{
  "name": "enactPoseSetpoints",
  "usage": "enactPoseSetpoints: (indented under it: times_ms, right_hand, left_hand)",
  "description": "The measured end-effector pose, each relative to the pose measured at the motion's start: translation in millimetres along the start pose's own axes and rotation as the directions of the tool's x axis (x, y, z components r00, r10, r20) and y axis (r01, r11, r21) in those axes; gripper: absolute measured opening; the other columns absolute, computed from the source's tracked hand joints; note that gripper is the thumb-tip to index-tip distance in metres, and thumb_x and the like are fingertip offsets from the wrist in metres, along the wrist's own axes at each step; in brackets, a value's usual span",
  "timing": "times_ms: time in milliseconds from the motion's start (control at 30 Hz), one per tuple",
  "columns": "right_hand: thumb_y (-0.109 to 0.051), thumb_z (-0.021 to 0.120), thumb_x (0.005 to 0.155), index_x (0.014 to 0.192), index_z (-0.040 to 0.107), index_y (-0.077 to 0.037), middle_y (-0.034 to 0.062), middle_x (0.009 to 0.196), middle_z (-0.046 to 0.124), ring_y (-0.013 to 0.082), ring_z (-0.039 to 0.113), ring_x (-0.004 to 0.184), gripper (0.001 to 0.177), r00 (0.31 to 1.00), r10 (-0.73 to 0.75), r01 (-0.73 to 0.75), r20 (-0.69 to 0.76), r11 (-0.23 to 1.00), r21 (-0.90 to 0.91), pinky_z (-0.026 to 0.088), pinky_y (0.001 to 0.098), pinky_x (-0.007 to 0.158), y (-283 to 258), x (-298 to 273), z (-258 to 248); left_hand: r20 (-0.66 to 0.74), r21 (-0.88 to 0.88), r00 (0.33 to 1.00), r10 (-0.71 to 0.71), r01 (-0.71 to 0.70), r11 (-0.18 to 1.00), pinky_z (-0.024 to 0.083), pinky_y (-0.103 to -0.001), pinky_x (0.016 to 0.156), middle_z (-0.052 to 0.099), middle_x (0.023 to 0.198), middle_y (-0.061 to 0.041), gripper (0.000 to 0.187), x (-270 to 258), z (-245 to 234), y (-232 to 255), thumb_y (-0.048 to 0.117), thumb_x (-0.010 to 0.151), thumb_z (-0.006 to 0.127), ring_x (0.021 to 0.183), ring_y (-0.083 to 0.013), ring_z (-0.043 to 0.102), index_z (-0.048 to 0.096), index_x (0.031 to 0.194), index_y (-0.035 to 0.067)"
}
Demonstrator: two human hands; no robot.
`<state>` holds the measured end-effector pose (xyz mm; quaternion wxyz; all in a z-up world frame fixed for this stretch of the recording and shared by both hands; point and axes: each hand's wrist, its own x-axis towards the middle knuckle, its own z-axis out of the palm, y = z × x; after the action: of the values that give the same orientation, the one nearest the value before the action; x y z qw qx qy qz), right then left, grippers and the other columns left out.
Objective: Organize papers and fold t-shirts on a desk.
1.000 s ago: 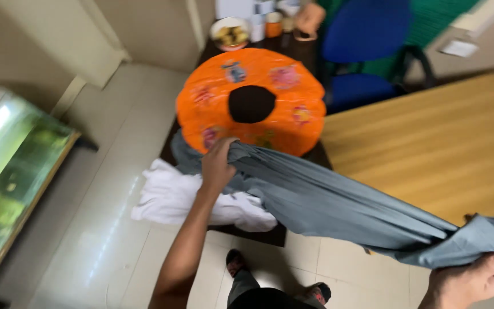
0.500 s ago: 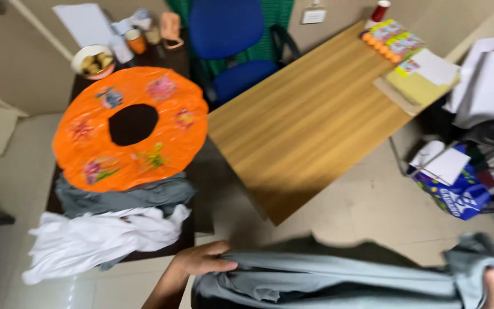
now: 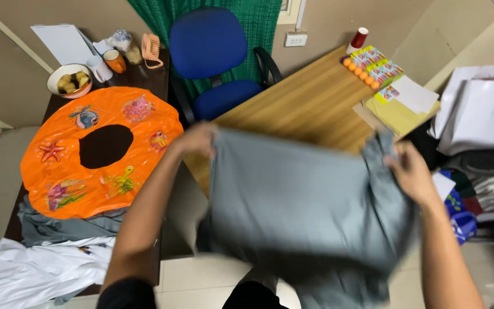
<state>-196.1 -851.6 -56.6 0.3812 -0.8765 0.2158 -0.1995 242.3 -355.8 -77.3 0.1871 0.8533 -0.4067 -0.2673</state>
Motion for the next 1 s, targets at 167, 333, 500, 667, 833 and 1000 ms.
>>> enactPoseSetpoints:
  times_ms: [167, 333, 500, 667, 833, 1000]
  right_hand:
    - [-0.018, 0.073, 0.096, 0.145, 0.043, 0.002, 0.0305, 0.129, 0.059, 0.0437, 0.059, 0.116, 0.061, 0.954, -0.254, 0.218, -0.159, 0.953, -0.211, 0.047, 0.0478, 0.1, 6.2, 131.2, 80.5]
    - [-0.015, 0.068, 0.087, 0.154, 0.033, 0.007, 0.039, 0.146, 0.046, 0.0533, 0.046, 0.135, 0.079, 0.976, -0.219, 0.21, -0.012, 0.947, -0.244, 0.041, 0.053, 0.111, 140.8, 104.2, 181.9]
    - [-0.026, 0.072, 0.083, 0.148, 0.04, -0.001, 0.0303, 0.152, 0.038, 0.0504, 0.037, 0.139, 0.077, 0.901, -0.25, 0.359, 0.355, 0.889, -0.285, 0.034, 0.0576, 0.115, 307.6, -30.9, 287.3]
    - [-0.03, 0.073, 0.082, 0.146, 0.046, -0.015, 0.0277, 0.158, 0.031, 0.051, 0.03, 0.144, 0.071, 0.884, 0.0, 0.205, 0.467, 0.898, -0.389, 0.037, 0.0558, 0.111, 159.4, -34.7, 232.5]
    - [-0.028, 0.067, 0.089, 0.149, 0.043, -0.014, 0.0289, 0.16, 0.029, 0.0543, 0.028, 0.143, 0.066, 0.823, -0.106, 0.296, 0.559, 0.919, -0.261, 0.034, 0.058, 0.112, 176.1, 24.5, 220.5]
    - [-0.034, 0.063, 0.093, 0.152, 0.04, -0.015, 0.0275, 0.156, 0.036, 0.0491, 0.037, 0.141, 0.065, 0.77, -0.149, 0.403, 0.621, 0.868, -0.29, 0.037, 0.0537, 0.113, 242.5, 95.1, 216.0]
  left_hand:
    - [-0.483, -0.272, 0.855, -0.191, 0.061, 0.96, 0.051, -0.049, 0.097, 0.054, 0.141, -0.031, 0.051, 96.1, 17.1, 0.2, 0.02, 0.091, 0.059, 0.121, -0.0442, 0.061, 0.05, 0.139, 0.005]
    - [-0.479, -0.019, 0.825, -0.301, 0.333, 0.943, 0.044, -0.053, 0.11, 0.04, 0.157, -0.027, 0.077, 94.0, 194.5, -10.3, 0.026, 0.094, 0.057, 0.133, -0.0442, 0.051, 0.026, 0.16, -0.001]
    - [-0.433, 0.156, 0.893, -0.123, 0.209, 0.965, 0.03, -0.068, 0.108, 0.029, 0.157, -0.026, 0.071, 26.6, 348.6, 30.3, 0.029, 0.079, 0.07, 0.143, -0.0479, 0.029, 0.048, 0.145, 0.015]
    - [-0.565, -0.007, 0.789, -0.241, 0.288, 0.958, 0.033, -0.062, 0.117, 0.032, 0.161, -0.024, 0.066, 16.1, 376.7, 37.2, 0.021, 0.083, 0.067, 0.148, -0.0437, 0.032, 0.05, 0.146, 0.013]
    - [-0.605, -0.1, 0.552, -0.573, 0.662, 0.743, 0.037, -0.061, 0.106, 0.033, 0.158, -0.021, 0.065, 29.4, 349.1, 0.9, 0.035, 0.087, 0.064, 0.145, -0.0415, 0.034, 0.046, 0.147, 0.017]
    - [-0.457, 0.053, 0.522, -0.72, 0.824, 0.564, 0.046, -0.055, 0.098, 0.035, 0.159, -0.024, 0.073, 24.5, 351.1, 14.3, 0.041, 0.093, 0.061, 0.136, -0.0418, 0.042, 0.036, 0.156, 0.015]
